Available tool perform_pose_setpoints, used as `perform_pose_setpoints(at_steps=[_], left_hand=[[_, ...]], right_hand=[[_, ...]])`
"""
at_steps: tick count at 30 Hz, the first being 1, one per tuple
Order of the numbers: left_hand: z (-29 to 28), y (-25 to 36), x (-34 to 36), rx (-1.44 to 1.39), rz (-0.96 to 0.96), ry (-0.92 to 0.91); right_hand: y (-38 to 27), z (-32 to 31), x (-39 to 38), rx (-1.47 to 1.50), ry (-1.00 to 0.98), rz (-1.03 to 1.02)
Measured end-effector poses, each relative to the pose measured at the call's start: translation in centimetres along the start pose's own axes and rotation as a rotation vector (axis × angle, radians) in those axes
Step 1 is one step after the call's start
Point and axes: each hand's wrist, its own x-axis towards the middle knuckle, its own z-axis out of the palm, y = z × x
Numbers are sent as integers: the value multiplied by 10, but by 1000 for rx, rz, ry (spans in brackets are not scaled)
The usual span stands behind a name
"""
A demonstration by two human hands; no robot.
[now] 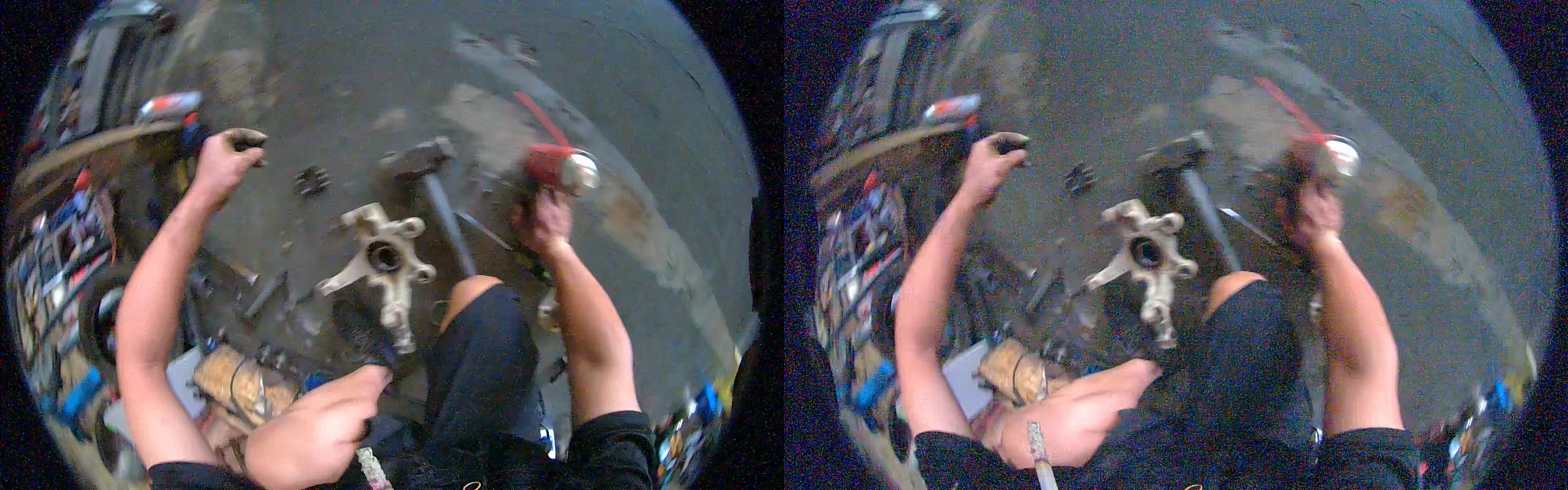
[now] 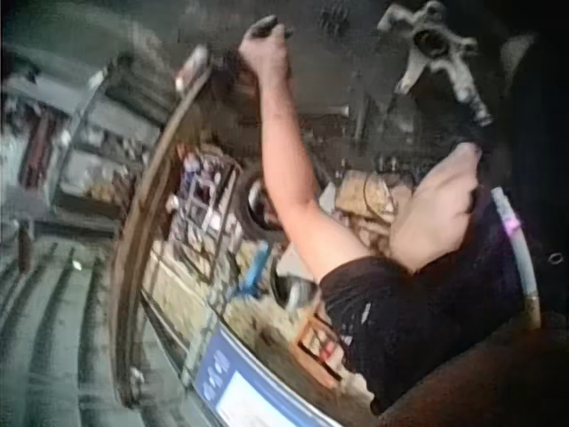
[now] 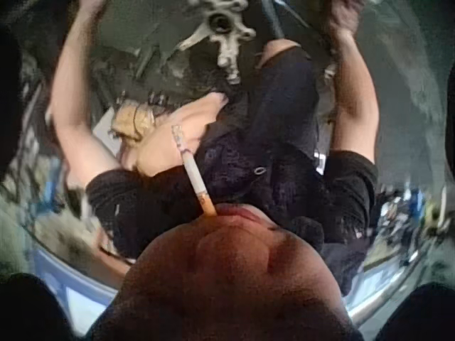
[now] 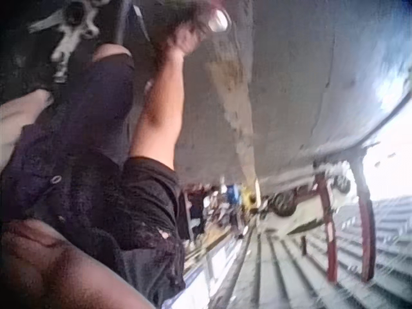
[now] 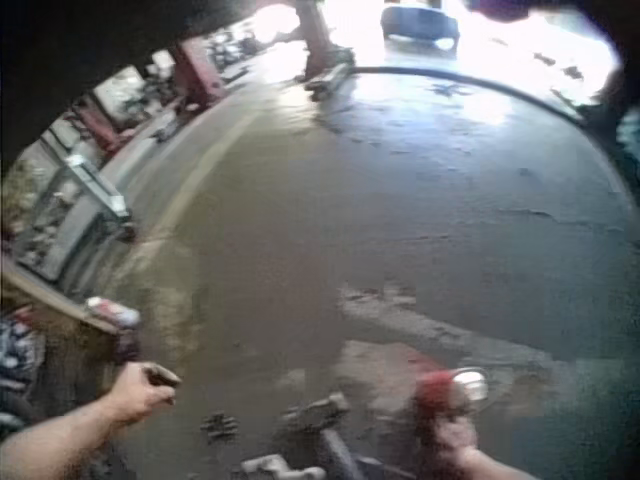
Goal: The person is sitting on the floor of a workshop, using a hammer and a screwdriver to disassemble a mechanical part, likely a steering knuckle. They remove a bearing and a retaining ring, then spray the part with a lubricant.
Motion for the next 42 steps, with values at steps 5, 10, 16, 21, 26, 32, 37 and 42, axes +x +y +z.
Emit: perform_pose_setpoints(at_steps=[5,10,16,21,26,32,37,42], left_hand=[[25,-96,-63,-380,-210,209],[97,-139,-62,-306,-120,451],[105,-127,-20,134,169,498],[109,-139,-5,256,271,467],[111,-129,2,306,404,420],[106,-132,8,347,489,387],[104,-129,7,366,546,387],[107,-135,11,385,521,352]], right_hand=[[13,4,3,-159,378,-413],[5,7,4,-226,283,-350],[15,10,2,-359,339,-351],[16,14,2,-297,311,-331],[16,8,1,-280,273,-382],[9,7,1,-259,353,-410],[3,3,1,-253,351,-411],[3,3,0,-273,342,-387]])
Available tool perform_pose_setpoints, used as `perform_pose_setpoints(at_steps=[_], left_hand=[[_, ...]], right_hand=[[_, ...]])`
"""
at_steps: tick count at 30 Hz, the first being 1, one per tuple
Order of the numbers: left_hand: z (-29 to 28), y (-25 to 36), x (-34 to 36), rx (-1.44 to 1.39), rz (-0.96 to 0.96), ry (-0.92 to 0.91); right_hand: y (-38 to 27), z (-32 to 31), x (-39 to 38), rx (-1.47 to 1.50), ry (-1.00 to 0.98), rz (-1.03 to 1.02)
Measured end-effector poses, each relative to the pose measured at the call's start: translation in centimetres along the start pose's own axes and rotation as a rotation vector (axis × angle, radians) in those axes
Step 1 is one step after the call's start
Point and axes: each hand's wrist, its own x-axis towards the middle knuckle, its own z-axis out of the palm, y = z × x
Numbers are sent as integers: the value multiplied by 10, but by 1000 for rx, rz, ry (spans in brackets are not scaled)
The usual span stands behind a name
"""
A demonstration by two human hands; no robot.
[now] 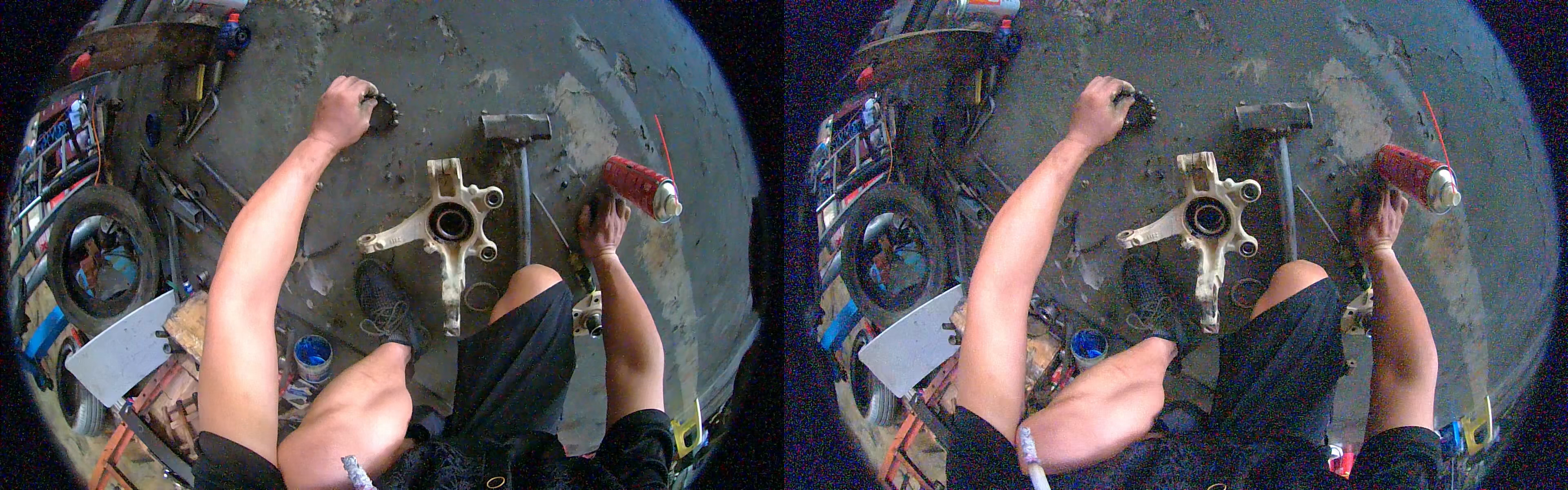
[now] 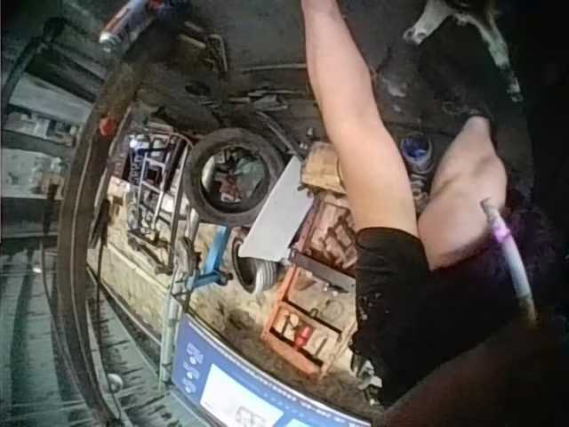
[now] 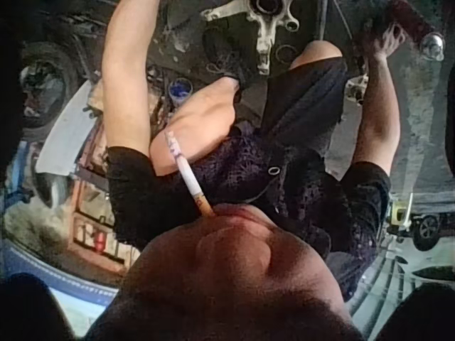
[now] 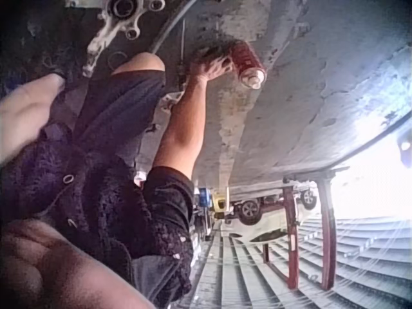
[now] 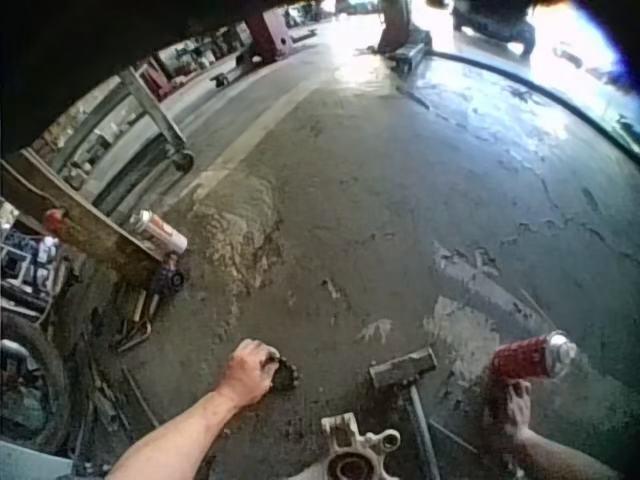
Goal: The person is sitting on the floor of a workshop, using a hammer and a screwdriver to disassemble a mechanical part, likely a steering knuckle. They remove a bearing and a retaining ring, then spray the part with a lubricant.
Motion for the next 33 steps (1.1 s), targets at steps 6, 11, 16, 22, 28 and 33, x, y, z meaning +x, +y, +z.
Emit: perform_pose_setpoints(at_steps=[6,11,16,22,28,33], left_hand=[[2,-5,5,56,-25,-83],[-1,-4,13,48,-67,-151],[-8,6,18,-17,-193,-231],[-11,-4,10,-15,-95,-195],[-31,25,-3,7,-41,94],[-40,127,-34,-141,347,3]], right_hand=[[-4,-1,2,0,-18,-3],[1,-2,1,0,-1,-35],[8,10,-3,10,22,-8],[4,4,-2,66,72,-23],[4,5,-1,60,19,-11],[3,-4,-5,43,-6,23]])
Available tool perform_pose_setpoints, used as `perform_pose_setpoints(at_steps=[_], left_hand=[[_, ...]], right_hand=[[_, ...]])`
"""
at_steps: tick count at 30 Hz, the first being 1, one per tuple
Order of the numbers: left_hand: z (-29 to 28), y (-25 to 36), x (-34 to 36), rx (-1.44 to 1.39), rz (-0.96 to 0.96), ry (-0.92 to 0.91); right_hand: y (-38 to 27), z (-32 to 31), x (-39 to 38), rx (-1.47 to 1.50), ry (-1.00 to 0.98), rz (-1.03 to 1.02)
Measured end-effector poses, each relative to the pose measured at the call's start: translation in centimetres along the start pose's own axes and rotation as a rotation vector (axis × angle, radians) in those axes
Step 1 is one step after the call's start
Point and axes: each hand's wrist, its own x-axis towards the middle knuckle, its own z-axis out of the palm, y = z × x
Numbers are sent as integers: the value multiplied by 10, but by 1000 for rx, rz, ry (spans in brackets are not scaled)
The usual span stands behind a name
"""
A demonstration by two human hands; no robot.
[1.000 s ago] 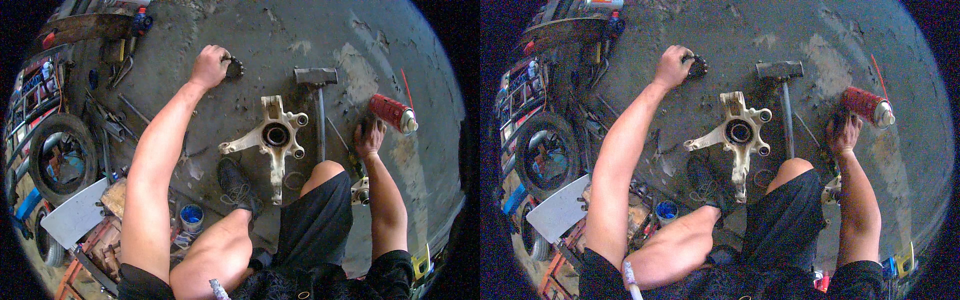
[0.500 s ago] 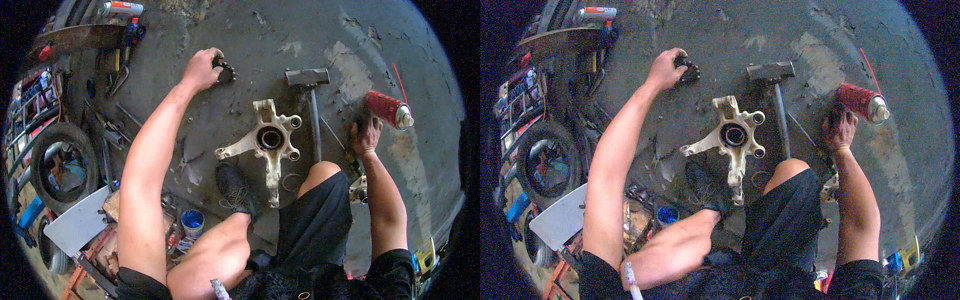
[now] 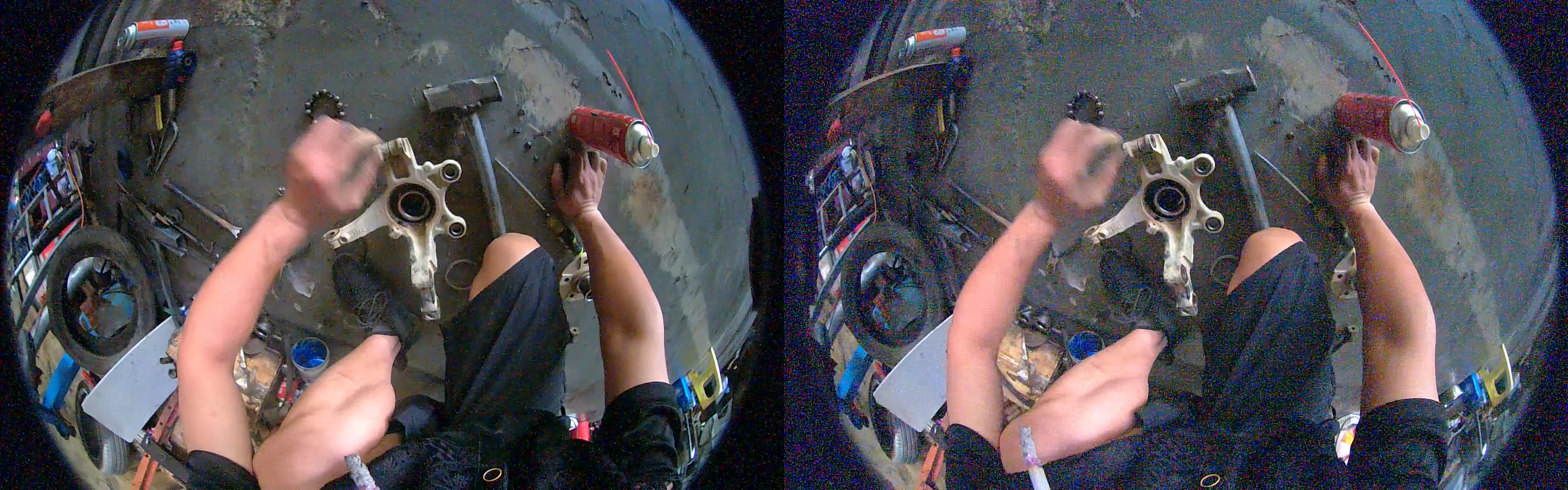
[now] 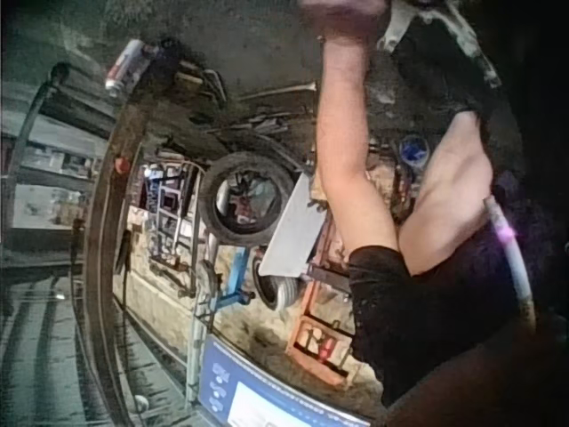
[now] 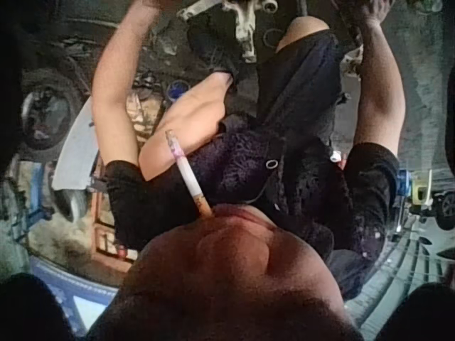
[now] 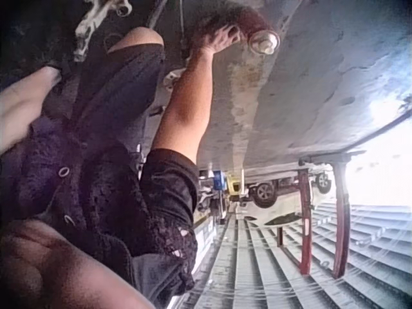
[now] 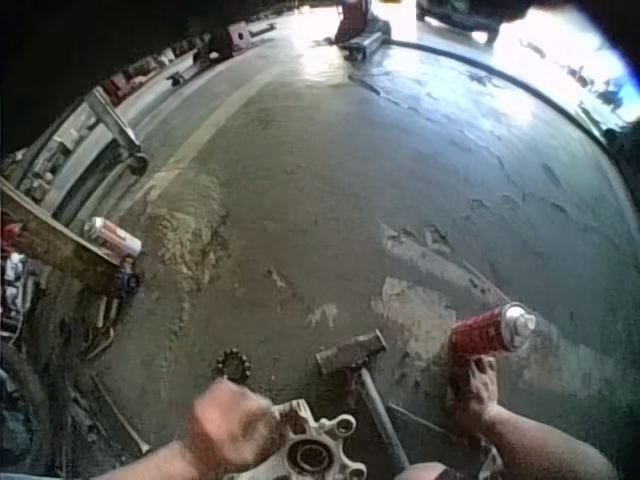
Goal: The person is sitting on the floor of a workshop, using a hammer and a screwdriver to disassemble a mechanical part, likely a steering knuckle. They remove a bearing and a retaining ring, then spray the part with a lubricant.
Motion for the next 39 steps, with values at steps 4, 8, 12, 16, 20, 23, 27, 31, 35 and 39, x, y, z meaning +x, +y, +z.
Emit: perform_pose_setpoints(at_steps=[4,8,12,16,20,23,27,31,35,39], left_hand=[[26,42,-30,-123,181,-440],[40,37,-41,31,250,-653],[40,44,-29,167,231,-774],[37,52,-28,211,218,-835],[40,55,-36,246,130,-713],[44,55,-44,145,83,-632],[39,54,-47,-59,-67,-436],[14,44,-59,-352,-440,-312],[-6,16,-78,-721,-831,-28],[-22,-8,-130,-965,-1098,189]], right_hand=[[-2,1,4,13,9,-10],[-9,-1,9,26,25,-14],[-2,4,6,-18,47,-22],[-1,9,4,-35,62,-20],[-5,2,7,-44,30,-20],[-5,5,3,-41,14,-3],[-4,6,5,-42,28,-9],[4,18,3,-19,86,-42],[62,52,-13,-167,130,-118],[15,24,1,94,66,5]])
